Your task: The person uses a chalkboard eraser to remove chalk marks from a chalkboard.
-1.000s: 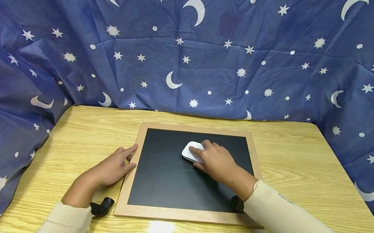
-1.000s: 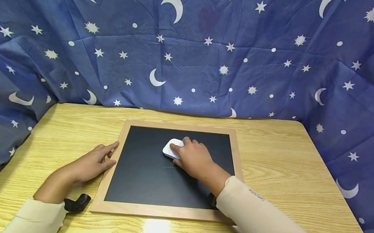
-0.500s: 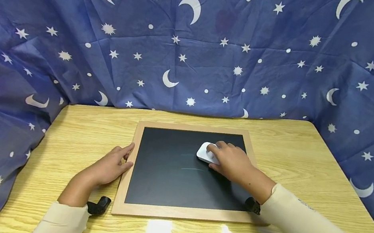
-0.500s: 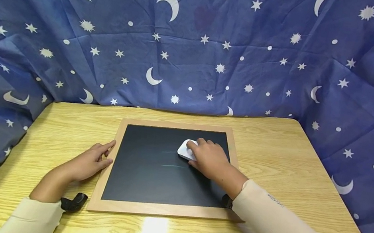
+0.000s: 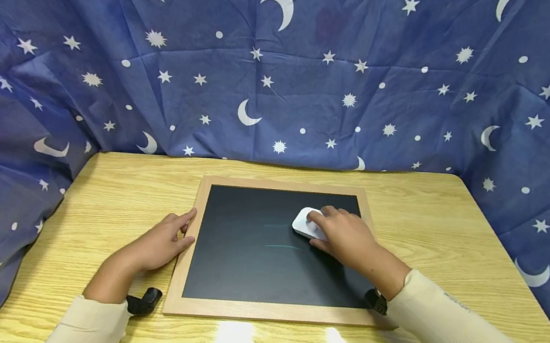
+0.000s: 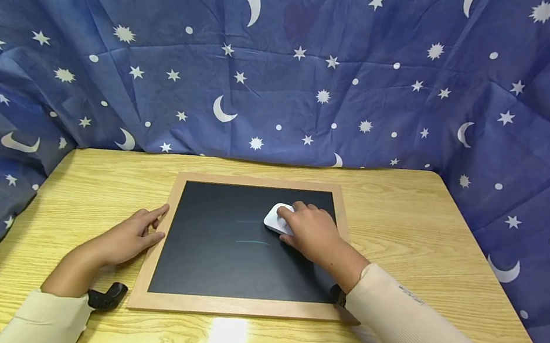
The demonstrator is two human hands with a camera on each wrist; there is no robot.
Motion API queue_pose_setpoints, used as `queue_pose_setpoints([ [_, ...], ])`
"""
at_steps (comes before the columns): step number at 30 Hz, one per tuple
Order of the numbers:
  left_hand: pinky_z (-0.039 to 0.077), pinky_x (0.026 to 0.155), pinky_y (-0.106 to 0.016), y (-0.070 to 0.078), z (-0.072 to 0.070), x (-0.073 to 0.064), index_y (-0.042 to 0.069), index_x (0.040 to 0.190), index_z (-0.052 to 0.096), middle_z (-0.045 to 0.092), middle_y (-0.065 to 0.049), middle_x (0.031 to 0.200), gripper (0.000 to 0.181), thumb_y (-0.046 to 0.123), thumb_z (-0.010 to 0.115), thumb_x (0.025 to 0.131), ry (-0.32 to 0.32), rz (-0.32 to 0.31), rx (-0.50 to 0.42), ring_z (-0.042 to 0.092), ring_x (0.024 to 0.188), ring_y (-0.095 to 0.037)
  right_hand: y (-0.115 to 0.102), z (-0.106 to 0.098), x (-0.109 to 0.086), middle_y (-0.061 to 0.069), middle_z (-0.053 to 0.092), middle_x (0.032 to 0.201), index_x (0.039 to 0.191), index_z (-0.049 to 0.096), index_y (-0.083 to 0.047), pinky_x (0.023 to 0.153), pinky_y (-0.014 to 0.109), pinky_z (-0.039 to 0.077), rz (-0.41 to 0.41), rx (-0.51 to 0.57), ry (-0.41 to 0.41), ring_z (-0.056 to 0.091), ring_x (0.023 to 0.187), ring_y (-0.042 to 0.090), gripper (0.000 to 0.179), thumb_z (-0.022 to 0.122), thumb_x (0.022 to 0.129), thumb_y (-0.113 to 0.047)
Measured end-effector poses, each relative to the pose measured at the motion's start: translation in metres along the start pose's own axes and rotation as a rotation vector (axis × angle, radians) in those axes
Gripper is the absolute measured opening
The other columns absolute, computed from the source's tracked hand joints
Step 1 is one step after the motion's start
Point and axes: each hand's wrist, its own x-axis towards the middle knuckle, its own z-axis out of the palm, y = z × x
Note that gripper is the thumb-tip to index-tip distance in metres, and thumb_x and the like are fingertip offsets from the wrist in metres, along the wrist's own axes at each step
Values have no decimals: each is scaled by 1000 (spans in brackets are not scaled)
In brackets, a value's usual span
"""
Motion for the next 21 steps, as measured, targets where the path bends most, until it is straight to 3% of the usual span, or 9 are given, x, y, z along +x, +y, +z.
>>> queue_pose_setpoints([
  [21, 41, 74, -32, -1, -2, -1, 2, 158, 24, 49, -15, 111, 66, 20, 55, 103, 2, 5, 3, 44, 76, -17, -45, 5, 46, 14, 67, 121, 127, 62, -20, 78, 44, 58, -40, 1, -71, 69, 97, 30, 44, 76, 89, -38],
])
